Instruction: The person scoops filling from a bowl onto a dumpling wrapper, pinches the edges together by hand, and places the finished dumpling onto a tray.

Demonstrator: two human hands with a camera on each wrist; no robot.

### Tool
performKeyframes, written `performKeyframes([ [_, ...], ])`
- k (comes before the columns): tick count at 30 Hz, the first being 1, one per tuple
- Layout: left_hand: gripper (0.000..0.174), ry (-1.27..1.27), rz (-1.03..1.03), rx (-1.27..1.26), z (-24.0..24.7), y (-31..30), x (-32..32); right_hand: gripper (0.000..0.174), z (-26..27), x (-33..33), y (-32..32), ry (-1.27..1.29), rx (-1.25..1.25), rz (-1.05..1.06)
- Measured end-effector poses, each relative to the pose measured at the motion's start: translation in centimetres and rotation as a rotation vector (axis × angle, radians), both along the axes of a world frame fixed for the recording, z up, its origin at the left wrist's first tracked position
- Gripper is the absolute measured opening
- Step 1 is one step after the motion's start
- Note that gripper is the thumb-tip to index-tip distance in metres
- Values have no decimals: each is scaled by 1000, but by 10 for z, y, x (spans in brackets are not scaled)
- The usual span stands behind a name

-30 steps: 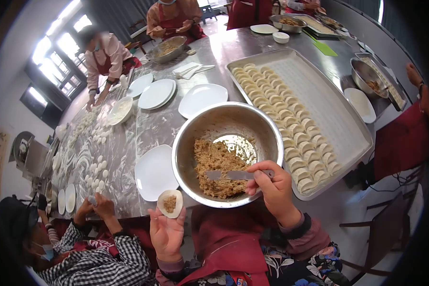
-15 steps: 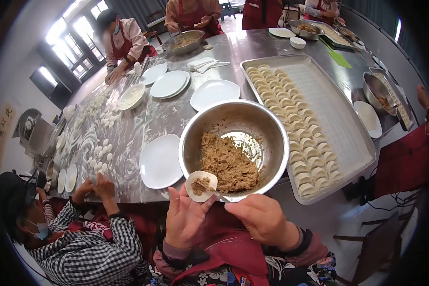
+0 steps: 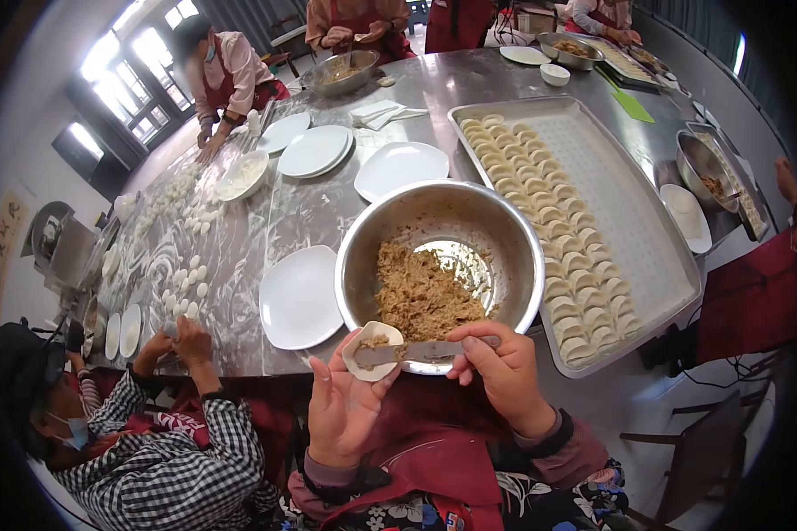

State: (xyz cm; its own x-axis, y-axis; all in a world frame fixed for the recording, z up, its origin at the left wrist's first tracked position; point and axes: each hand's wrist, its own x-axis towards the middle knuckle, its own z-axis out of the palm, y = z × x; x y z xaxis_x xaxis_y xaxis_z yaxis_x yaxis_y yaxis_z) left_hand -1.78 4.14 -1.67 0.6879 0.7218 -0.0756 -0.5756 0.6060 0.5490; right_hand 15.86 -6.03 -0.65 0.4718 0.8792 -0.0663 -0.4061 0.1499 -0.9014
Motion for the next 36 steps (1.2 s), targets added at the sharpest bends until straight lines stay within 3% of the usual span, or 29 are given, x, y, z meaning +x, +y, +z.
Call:
performKeyframes([
  [2,66,-6,4,-9,-2,1,-3,20,1,-3,-2,-167,-23,-2],
  [6,66,-10,33,-42,-4,5,-3,19,12,-8,-6,-235,-32,-3],
  [11,66,-20,24,-42,-2,3,-6,20,18,-5,-10,-197,103,-99],
  [15,66,-62,-3,-65,0,-1,-3,21,-2,2,0,-18,29,-96],
  [18,73,27,22,-21,1,-1,-1,22,0,3,-2,-11,24,-87],
  [25,72,42,64,-44,-1,2,-2,22,12,5,-16,-12,141,-126],
  [28,71,8,39,-68,-2,4,-4,22,13,5,-19,-94,164,-115],
  [31,66,-6,17,-7,9,13,-14,20,15,12,-25,-228,167,-246],
  [34,65,-50,126,50,17,21,-27,14,19,28,-36,-649,7,-283],
  [35,62,-58,149,-13,13,21,-28,14,21,32,-40,-652,-9,-295],
  [36,60,-59,148,-69,1,19,-29,13,22,36,-42,-859,-29,-270],
])
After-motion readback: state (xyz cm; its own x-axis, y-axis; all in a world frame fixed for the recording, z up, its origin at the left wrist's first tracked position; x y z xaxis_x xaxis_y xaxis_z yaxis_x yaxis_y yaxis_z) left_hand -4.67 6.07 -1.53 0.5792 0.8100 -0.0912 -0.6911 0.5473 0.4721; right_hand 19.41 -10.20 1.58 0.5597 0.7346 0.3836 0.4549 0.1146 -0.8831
